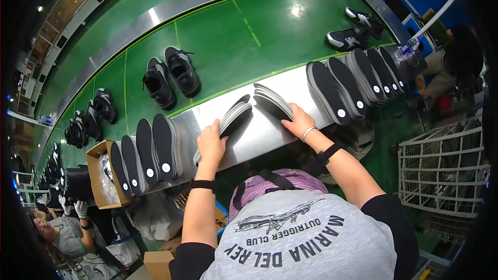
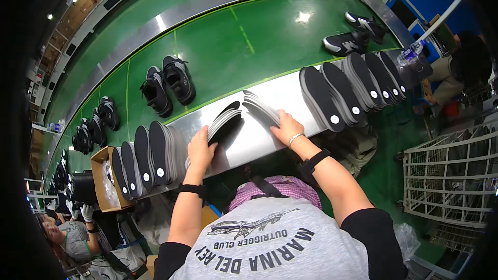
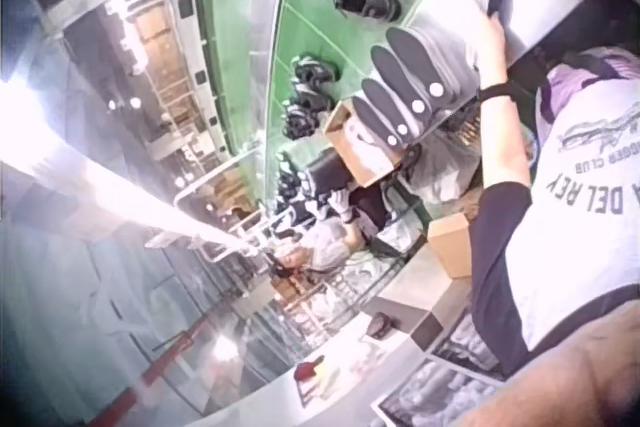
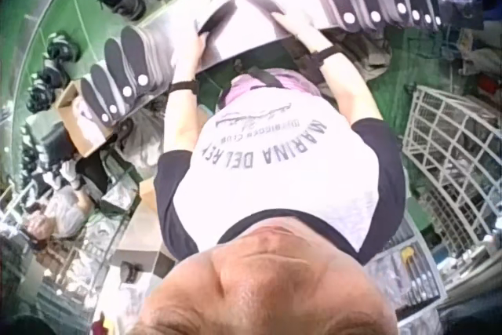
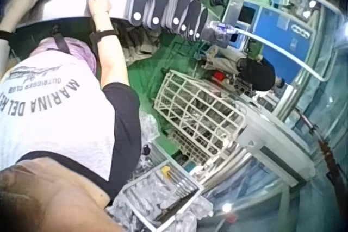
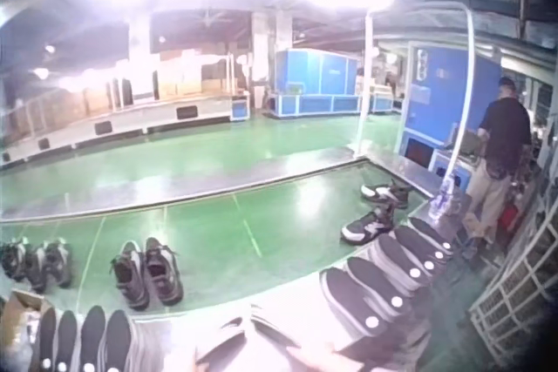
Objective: Inserting insoles into black athletic shoes on a conveyor belt assembly line.
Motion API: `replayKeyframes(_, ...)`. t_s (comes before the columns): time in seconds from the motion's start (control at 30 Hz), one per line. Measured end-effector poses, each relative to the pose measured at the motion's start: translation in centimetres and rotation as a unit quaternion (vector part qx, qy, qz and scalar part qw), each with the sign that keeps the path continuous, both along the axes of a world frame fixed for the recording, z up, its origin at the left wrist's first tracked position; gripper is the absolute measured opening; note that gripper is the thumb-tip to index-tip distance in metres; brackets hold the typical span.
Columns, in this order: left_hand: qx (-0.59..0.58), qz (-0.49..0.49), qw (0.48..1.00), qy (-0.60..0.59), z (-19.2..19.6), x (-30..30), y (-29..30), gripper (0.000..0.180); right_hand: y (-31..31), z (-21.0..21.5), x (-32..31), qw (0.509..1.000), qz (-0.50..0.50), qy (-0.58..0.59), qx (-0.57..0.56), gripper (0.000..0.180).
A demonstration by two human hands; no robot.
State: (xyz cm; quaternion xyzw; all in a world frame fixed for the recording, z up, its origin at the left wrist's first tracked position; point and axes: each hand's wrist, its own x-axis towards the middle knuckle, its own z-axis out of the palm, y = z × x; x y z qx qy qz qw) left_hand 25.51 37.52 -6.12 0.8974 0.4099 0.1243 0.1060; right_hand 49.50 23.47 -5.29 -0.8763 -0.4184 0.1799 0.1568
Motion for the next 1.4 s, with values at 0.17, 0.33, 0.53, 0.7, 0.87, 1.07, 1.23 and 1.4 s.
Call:
replayKeyframes(0.17, -0.036, -0.040, 0.998, -0.035, -0.4, -0.6, 0.9, 0.052, 1.5, 0.7, -0.8, 0.998, -0.055, 0.012, 0.023, 0.047)
replayKeyframes(0.33, -0.036, -0.064, 0.996, -0.059, 1.1, -0.1, 0.6, 0.052, 2.7, 1.9, -0.2, 1.000, -0.006, 0.020, -0.008, 0.043)
replayKeyframes(0.53, -0.049, -0.037, 0.997, -0.043, 0.3, -0.5, 0.3, 0.052, 2.9, 2.8, 0.9, 0.999, 0.003, 0.033, 0.026, 0.042)
replayKeyframes(0.7, -0.056, -0.032, 0.997, -0.032, 0.8, 0.3, -0.3, 0.050, 3.3, 2.0, 3.2, 0.996, 0.047, 0.058, 0.052, 0.043)
replayKeyframes(0.87, -0.071, -0.008, 0.997, -0.038, 1.1, 1.1, -0.4, 0.051, 4.2, 1.8, 2.8, 0.992, 0.086, 0.094, -0.002, 0.045)
replayKeyframes(1.07, -0.073, 0.006, 0.997, -0.017, 1.1, 0.6, -0.4, 0.051, 3.3, 1.4, 6.4, 0.983, -0.042, 0.131, 0.119, 0.046)
replayKeyframes(1.23, -0.084, 0.013, 0.996, -0.004, 2.1, 2.2, -0.6, 0.051, 4.1, 0.8, 4.4, 0.982, 0.175, 0.065, 0.020, 0.041)
replayKeyframes(1.4, -0.105, 0.048, 0.993, 0.008, 1.9, 1.2, -0.4, 0.050, 3.8, 1.4, 4.3, 0.982, 0.173, 0.067, -0.016, 0.036)
